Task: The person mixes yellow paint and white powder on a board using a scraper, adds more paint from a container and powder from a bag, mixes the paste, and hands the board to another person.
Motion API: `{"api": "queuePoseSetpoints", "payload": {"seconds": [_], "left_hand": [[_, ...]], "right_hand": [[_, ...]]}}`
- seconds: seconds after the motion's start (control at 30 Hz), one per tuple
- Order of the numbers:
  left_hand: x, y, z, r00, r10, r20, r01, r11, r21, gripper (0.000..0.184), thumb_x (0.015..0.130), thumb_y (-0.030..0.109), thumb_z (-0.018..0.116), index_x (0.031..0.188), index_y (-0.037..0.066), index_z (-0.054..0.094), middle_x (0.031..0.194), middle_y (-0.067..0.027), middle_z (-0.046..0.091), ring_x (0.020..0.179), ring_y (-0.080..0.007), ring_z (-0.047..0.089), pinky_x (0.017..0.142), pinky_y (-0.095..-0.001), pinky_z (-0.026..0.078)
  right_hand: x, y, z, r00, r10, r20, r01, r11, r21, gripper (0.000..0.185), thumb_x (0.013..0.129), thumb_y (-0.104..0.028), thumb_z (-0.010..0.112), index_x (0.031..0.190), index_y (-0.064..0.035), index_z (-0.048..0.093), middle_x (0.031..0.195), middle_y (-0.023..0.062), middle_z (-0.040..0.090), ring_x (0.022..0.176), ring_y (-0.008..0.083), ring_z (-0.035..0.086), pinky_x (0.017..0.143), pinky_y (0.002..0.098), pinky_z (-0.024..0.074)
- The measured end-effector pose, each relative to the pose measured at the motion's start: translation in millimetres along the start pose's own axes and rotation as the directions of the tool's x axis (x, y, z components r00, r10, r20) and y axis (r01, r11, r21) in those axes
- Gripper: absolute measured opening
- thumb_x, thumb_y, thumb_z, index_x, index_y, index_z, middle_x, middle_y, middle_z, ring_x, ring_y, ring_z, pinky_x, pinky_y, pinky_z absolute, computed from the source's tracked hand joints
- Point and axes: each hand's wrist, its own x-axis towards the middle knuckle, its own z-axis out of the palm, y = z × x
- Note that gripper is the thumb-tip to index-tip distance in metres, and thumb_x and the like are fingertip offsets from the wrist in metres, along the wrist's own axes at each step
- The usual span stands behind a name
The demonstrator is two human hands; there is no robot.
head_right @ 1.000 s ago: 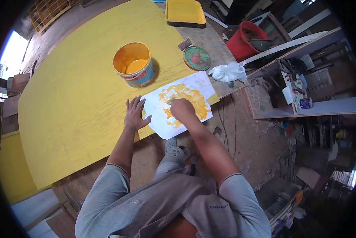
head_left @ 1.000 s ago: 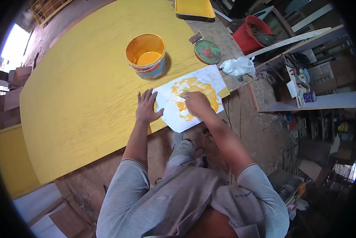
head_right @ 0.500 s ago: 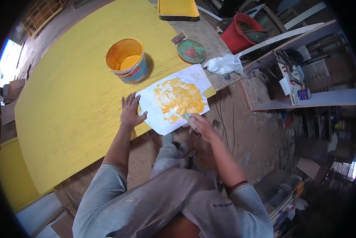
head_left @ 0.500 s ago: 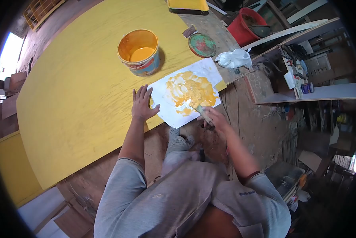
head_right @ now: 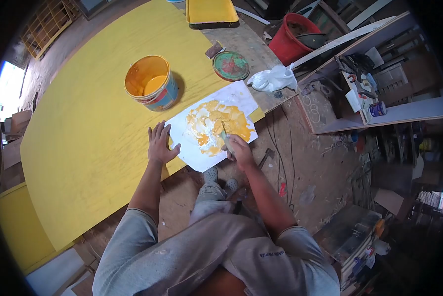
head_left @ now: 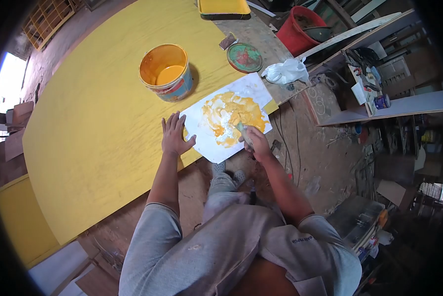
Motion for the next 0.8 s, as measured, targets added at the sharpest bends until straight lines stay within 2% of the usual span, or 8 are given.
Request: {"api": "queuePoseSetpoints", "payload": {"seconds": [0.03,0.07,0.13,0.23,0.33,0.53,0.73,0.8], "left_hand": [[0.5,-0.4,0.4,1.0,0.003,-0.007,-0.003,1.0,-0.003,0.092,0.075,0.052,0.078,0.154,0.012,0.051,0.164,-0.0162,0.044,0.156,-0.0382,0.035,0.133,-0.064,0.011],[0.0,-0.6,0.7,1.0,0.006,-0.013,-0.006,1.0,-0.006,0.092,0.075,0.052,0.078,0.154,0.012,0.051,0.164,-0.0163,0.045,0.156,-0.0385,0.035,0.132,-0.0642,0.011],[0.3,-0.6,0.4,1.0,0.012,-0.026,-0.012,1.0,-0.003,0.092,0.075,0.052,0.078,0.154,0.012,0.051,0.164,-0.0165,0.045,0.156,-0.0385,0.035,0.132,-0.0641,0.011],[-0.8,1.0,0.6,1.0,0.011,-0.022,-0.011,1.0,0.001,0.092,0.075,0.052,0.078,0.154,0.012,0.051,0.164,-0.0165,0.045,0.156,-0.0387,0.035,0.133,-0.0638,0.011],[-0.2,0.4,-0.8,1.0,0.009,-0.028,-0.009,1.0,-0.007,0.092,0.075,0.052,0.078,0.154,0.012,0.051,0.164,-0.0161,0.045,0.156,-0.0387,0.036,0.133,-0.0637,0.012],[-3.0,0.6,0.9,0.999,0.013,-0.032,-0.014,1.0,-0.005,0.091,0.075,0.049,0.079,0.153,0.012,0.051,0.164,-0.0161,0.045,0.155,-0.0389,0.036,0.132,-0.0641,0.014],[0.5,0.8,-2.2,1.0,0.01,-0.028,-0.011,1.0,-0.022,0.091,0.074,0.047,0.079,0.153,0.011,0.051,0.164,-0.0171,0.044,0.155,-0.039,0.036,0.132,-0.0646,0.014],[-2.4,-0.1,-0.1,0.999,0.006,-0.037,-0.007,1.0,-0.021,0.091,0.075,0.047,0.079,0.153,0.011,0.051,0.164,-0.0172,0.045,0.155,-0.0389,0.036,0.132,-0.0645,0.014]], "right_hand": [[-1.5,-16.6,14.9,0.995,-0.042,-0.094,0.019,0.973,-0.231,0.032,0.112,-0.019,0.048,0.137,-0.0063,0.063,0.095,0.0156,0.073,0.069,0.0166,0.061,0.059,0.033,0.0492],[6.4,-17.5,20.3,0.955,-0.291,-0.054,0.234,0.854,-0.464,0.033,0.11,-0.018,0.05,0.137,-0.0042,0.064,0.096,0.0186,0.072,0.071,0.0226,0.063,0.061,0.0377,0.0511],[16.8,-16.3,28.0,0.723,-0.664,0.192,0.523,0.343,-0.78,0.035,0.106,-0.016,0.053,0.135,0.0001,0.066,0.098,0.0246,0.071,0.074,0.0345,0.068,0.064,0.0469,0.0547],[8.1,-15.5,36.6,0.847,-0.483,0.22,0.29,0.073,-0.954,0.038,0.1,-0.012,0.056,0.134,-0.0018,0.069,0.095,0.026,0.068,0.086,0.0437,0.069,0.077,0.0528,0.057],[-8.5,-16.5,44.6,0.924,-0.35,0.157,0.167,-0.001,-0.986,0.043,0.096,-0.01,0.056,0.137,-0.004,0.068,0.094,0.0229,0.066,0.088,0.0425,0.07,0.079,0.0532,0.058],[11.7,-32.1,46.7,0.875,-0.456,0.163,0.196,0.027,-0.98,0.043,0.095,-0.009,0.057,0.136,-0.0079,0.07,0.097,0.0241,0.067,0.082,0.0431,0.071,0.074,0.0528,0.0591],[-1.4,-16.3,47.3,0.929,-0.331,0.166,0.14,-0.1,-0.985,0.041,0.094,-0.01,0.059,0.134,-0.0084,0.07,0.097,0.0247,0.068,0.082,0.0409,0.072,0.073,0.0503,0.0597],[1.6,-25.5,43.1,0.916,-0.358,0.181,0.17,-0.061,-0.984,0.042,0.094,-0.01,0.059,0.135,-0.0086,0.07,0.096,0.0244,0.067,0.083,0.041,0.072,0.073,0.05,0.0598]]}}
